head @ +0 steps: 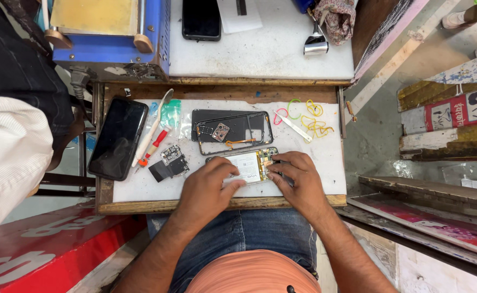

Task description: The person disassembles a smartphone, removes the battery and internal components, then reassembles the device by reconnecting the battery and placing the back cover. The person handles the phone, battery, and internal components throughout the process.

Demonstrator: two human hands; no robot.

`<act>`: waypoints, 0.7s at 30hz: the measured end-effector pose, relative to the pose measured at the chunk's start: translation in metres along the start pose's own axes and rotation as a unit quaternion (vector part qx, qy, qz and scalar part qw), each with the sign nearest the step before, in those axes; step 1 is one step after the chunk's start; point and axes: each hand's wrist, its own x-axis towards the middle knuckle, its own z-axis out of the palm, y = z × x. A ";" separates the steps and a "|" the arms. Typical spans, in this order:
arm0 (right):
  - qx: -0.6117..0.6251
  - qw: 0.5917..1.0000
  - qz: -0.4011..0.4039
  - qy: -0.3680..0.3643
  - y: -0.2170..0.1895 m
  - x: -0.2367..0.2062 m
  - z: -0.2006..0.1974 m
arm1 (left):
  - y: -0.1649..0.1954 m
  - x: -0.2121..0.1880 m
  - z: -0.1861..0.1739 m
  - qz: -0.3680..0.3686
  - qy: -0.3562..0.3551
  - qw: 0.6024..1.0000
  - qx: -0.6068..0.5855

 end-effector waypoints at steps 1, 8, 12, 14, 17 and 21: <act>0.002 1.000 0.005 -0.004 0.000 -0.001 0.000 | 0.002 0.000 0.002 0.056 0.013 0.997 0.045; 0.002 1.000 -0.010 0.007 0.001 0.000 0.003 | 0.001 0.003 0.015 0.089 -0.018 0.989 0.113; 0.006 1.000 -0.005 0.004 0.003 0.000 0.004 | -0.015 -0.001 0.012 0.060 0.035 0.994 -0.080; 0.010 1.000 -0.003 0.003 0.003 -0.001 0.004 | -0.026 0.002 0.009 -0.054 0.016 0.976 -0.210; 0.012 1.000 -0.019 0.016 0.003 0.000 0.005 | -0.041 0.007 0.000 -0.094 0.043 0.889 -0.447; 0.027 0.999 0.003 0.024 0.001 -0.004 0.006 | -0.051 0.008 -0.022 -0.040 0.048 0.740 -0.670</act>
